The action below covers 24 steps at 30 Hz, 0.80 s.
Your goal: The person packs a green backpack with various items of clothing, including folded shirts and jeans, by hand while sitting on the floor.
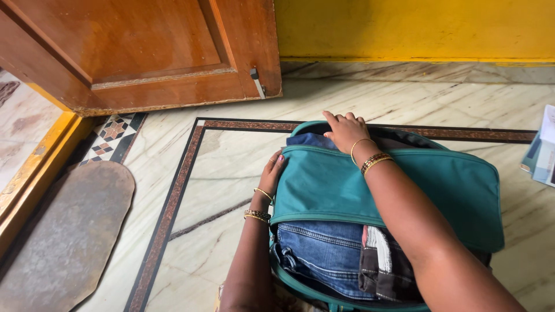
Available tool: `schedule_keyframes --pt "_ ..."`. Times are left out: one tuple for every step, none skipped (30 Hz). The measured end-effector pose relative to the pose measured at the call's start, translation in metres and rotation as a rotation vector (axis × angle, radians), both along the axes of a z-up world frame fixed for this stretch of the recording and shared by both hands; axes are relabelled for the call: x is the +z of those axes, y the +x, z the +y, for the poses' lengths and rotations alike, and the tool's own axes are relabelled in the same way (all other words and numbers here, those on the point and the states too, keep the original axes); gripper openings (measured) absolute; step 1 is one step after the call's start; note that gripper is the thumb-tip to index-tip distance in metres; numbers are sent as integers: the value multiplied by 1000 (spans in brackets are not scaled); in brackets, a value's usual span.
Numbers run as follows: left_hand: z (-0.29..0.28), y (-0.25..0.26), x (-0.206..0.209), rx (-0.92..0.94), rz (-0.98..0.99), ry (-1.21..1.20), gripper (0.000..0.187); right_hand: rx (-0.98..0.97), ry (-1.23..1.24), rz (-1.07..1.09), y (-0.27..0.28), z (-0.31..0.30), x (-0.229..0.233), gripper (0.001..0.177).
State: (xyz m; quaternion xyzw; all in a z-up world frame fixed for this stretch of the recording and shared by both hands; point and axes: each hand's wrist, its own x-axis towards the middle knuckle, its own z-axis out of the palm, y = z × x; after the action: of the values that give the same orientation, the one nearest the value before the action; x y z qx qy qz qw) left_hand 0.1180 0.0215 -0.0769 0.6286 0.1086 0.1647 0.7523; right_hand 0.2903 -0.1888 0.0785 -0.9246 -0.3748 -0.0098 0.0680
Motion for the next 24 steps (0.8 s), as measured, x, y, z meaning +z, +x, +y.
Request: schedule_keyframes --pt "0 2 -5 18 26 14 53 -42 -29 11 2 6 3 60" --pt "-1 4 -8 21 30 20 53 -48 -48 8 3 9 5 45" --pt "-1 6 -8 19 33 29 53 -60 -62 6 4 13 6 33" --pt "0 6 -5 17 37 39 54 -71 -77 4 4 15 8 30" --pt "-1 5 -1 4 45 94 53 -37 -74 -11 2 13 7 29" --pt "-1 4 5 -10 52 149 52 -3 -71 -26 -1 10 6 29" --pt "-4 3 11 -24 58 198 51 31 -75 -41 -4 5 4 29" --pt "-7 2 17 16 134 333 49 71 -46 -79 -8 -1 2 29" --pt "-8 2 23 54 208 468 47 112 -18 -118 -13 -6 -2 28" --pt "-11 1 28 93 281 603 45 152 11 -156 -17 -11 -4 28" --pt "-13 3 33 108 321 608 44 152 8 -159 -17 -11 -3 27" --pt "-18 6 37 124 362 613 43 153 5 -161 -18 -11 -2 27" --pt "-20 8 42 139 401 622 41 152 6 -164 -18 -9 1 26" --pt "-20 7 47 171 409 626 43 112 -54 -106 -17 -7 4 26" --pt "-22 8 52 200 413 628 45 70 -116 -50 -14 -5 9 27" --pt "-25 8 59 229 417 630 47 28 -178 6 -12 -5 14 28" --pt "-26 7 67 250 224 588 51 16 -65 -10 -11 -12 18 27" --pt "-26 1 79 266 32 543 56 5 48 -28 -12 -23 22 31" --pt "-27 -4 92 275 -154 497 62 -6 162 -42 -11 -36 25 39" --pt "-29 -5 109 203 -186 534 59 -56 180 -15 -3 -56 31 44" --pt "-32 -11 127 131 -208 568 57 -105 193 21 1 -77 34 49" --pt "-38 -19 145 60 -231 602 56 -141 195 21 4 -95 34 49" --pt "-50 -27 160 47 -131 727 57 -179 195 21 6 -115 33 50" --pt "-65 -34 173 34 -30 851 59 -218 196 20 7 -127 28 51"
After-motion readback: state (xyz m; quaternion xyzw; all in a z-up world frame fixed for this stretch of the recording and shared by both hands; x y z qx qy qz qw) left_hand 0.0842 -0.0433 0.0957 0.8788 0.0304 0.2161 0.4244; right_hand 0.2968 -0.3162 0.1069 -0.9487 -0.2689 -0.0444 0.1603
